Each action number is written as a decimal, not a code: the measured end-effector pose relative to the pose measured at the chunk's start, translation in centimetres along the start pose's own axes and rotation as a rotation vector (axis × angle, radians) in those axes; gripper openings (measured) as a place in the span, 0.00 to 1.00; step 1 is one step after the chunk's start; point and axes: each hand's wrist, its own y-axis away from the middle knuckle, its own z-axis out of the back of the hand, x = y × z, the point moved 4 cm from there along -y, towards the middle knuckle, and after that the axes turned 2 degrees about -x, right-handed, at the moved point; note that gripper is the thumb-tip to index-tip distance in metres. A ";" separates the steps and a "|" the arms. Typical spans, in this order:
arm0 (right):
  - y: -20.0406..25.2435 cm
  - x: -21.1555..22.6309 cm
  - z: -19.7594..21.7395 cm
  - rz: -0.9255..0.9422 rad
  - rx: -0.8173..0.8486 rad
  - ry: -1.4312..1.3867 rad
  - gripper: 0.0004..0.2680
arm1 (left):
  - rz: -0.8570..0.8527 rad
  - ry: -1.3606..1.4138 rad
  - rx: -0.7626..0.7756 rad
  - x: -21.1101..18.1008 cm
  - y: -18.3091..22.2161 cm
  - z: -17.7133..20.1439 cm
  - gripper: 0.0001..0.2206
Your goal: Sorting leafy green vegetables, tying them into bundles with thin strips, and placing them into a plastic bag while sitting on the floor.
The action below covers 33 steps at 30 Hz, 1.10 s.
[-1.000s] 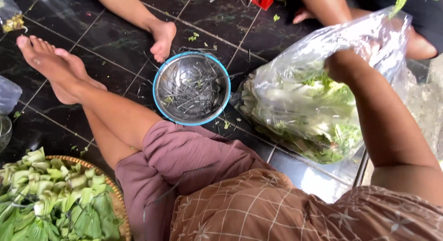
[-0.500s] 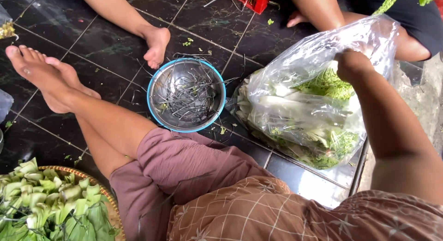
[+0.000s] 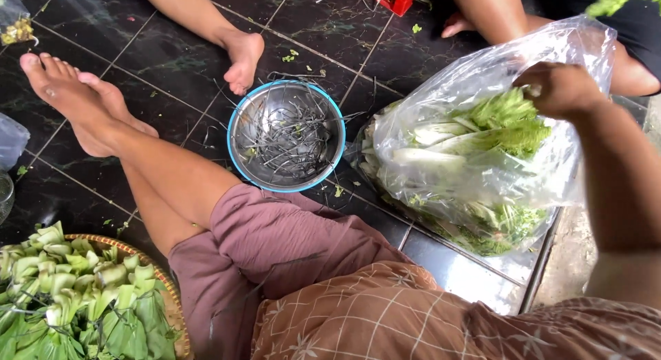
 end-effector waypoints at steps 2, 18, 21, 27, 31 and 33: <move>1.6 1.3 1.8 -0.143 0.051 -0.247 0.31 | -0.015 0.063 0.011 0.1 -3.9 -0.1 0.38; 2.6 16.9 -7.8 0.222 0.468 0.308 0.35 | -0.189 0.397 0.159 3.0 -40.9 21.0 0.45; 2.5 16.5 -7.9 0.198 0.440 0.345 0.28 | -0.170 0.457 0.119 2.0 -36.1 17.3 0.44; 4.9 15.5 -2.5 -0.004 0.444 0.086 0.20 | -0.152 0.118 0.089 2.9 -35.4 24.9 0.46; 6.0 11.8 1.1 -0.088 0.432 -0.058 0.29 | -0.080 -0.398 0.148 0.4 -24.4 42.9 0.45; 6.9 10.4 3.7 -0.097 0.433 -0.160 0.34 | -0.039 -0.657 0.179 0.8 -16.0 53.2 0.45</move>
